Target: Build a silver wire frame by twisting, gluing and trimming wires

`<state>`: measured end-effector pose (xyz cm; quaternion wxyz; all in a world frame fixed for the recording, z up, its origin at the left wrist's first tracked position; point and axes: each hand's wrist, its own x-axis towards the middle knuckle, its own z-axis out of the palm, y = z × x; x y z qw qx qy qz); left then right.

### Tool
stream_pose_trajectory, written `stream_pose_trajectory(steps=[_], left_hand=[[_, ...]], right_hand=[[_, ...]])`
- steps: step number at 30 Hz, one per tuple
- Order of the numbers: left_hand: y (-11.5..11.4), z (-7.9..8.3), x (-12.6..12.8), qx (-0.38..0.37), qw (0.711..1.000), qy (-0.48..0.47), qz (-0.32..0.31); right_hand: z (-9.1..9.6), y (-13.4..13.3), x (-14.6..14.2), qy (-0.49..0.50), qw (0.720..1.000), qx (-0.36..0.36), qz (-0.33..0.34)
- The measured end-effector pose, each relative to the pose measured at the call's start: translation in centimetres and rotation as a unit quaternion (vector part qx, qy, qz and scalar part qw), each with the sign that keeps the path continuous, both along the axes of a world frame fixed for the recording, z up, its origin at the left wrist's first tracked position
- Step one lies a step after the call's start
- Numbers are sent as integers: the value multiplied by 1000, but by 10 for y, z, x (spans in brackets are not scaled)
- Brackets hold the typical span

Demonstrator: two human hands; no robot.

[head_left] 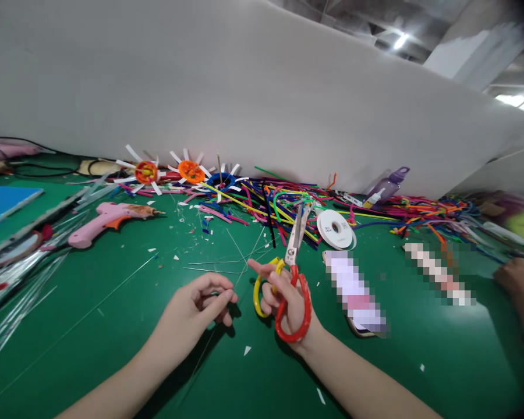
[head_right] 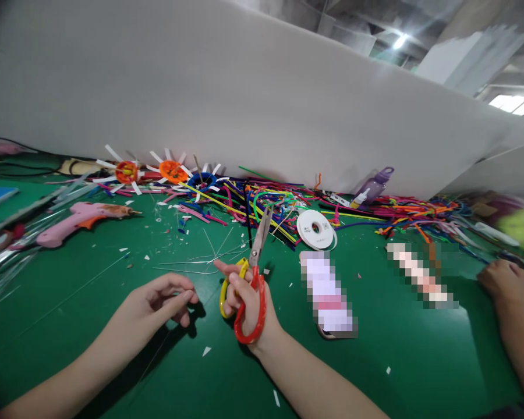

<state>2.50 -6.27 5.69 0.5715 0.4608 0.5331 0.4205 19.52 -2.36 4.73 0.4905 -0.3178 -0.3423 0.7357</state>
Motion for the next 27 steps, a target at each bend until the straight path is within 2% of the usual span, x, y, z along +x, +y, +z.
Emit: stream_pose_trajectory(steps=[6,14,22,27], left_hand=[[-2,-6,2,-7,999,-6,-33],[-4,1,7,-25,997,8,-71],[-5,-4,6,-15,996,5,-87],[-5,-3,1,-18,995,20,-94]], right_hand=[[-4,-4,2,-35,997,37,66],[-2,-2,5,-66,993,59,76],[7,4,10,-138,983,116,17],[10,11,15,-119,985,104,-63]])
